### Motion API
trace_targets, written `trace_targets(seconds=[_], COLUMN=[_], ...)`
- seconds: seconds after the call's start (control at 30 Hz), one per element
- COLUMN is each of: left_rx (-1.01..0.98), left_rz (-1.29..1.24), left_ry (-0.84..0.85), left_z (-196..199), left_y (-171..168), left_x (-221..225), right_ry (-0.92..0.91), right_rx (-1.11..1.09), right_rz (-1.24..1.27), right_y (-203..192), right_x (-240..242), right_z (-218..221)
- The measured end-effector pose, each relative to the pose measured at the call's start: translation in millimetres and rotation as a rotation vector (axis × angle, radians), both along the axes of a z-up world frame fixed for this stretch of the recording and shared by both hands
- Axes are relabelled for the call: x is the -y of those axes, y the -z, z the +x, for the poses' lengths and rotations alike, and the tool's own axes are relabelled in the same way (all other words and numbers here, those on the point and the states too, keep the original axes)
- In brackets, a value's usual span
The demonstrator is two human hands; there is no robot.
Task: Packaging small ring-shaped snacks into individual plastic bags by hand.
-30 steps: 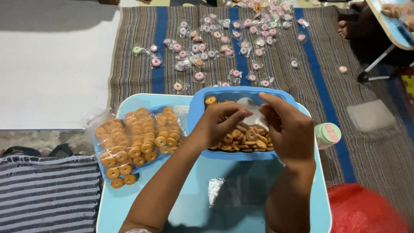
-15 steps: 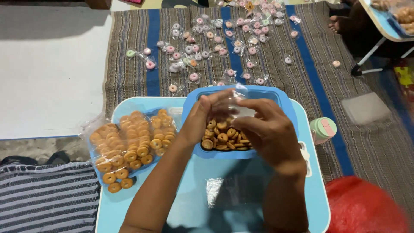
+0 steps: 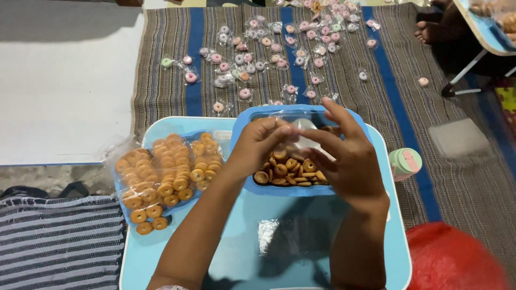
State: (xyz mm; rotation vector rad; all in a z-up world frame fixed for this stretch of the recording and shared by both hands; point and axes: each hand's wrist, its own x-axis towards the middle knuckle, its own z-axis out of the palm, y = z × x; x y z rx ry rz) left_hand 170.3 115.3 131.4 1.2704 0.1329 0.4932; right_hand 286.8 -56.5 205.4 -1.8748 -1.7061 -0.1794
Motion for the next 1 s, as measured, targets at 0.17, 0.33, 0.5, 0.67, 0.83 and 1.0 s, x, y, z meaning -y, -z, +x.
trace_targets(seconds=[0.17, 0.33, 0.5, 0.67, 0.83, 1.0], left_rx=[-0.07, -0.035, -0.007, -0.004, -0.013, 0.096], left_rz=[0.306, 0.386, 0.393, 0.393, 0.286, 0.01], left_ry=[0.009, -0.016, -0.059, -0.063, -0.268, -0.39], left_z=[-5.4, 0.5, -2.1, -3.3, 1.6, 8.2], left_y=[-13.9, -8.0, -13.8, -12.8, 1.9, 10.7], left_x=[5.4, 11.4, 14.6, 18.9, 5.3, 0.3], right_ry=[0.029, 0.106, 0.187, 0.249, 0.183, 0.221], right_rx=[-0.036, -0.106, -0.054, -0.096, -0.135, -0.069], right_rz=[0.064, 0.069, 0.115, 0.202, 0.254, -0.05], right_y=[-8.2, 6.9, 11.3, 11.1, 2.9, 8.9], right_x=[-5.8, -6.0, -5.8, -5.0, 0.7, 1.9], right_z=[-7.8, -0.3, 5.5, 4.4, 3.5, 4.2])
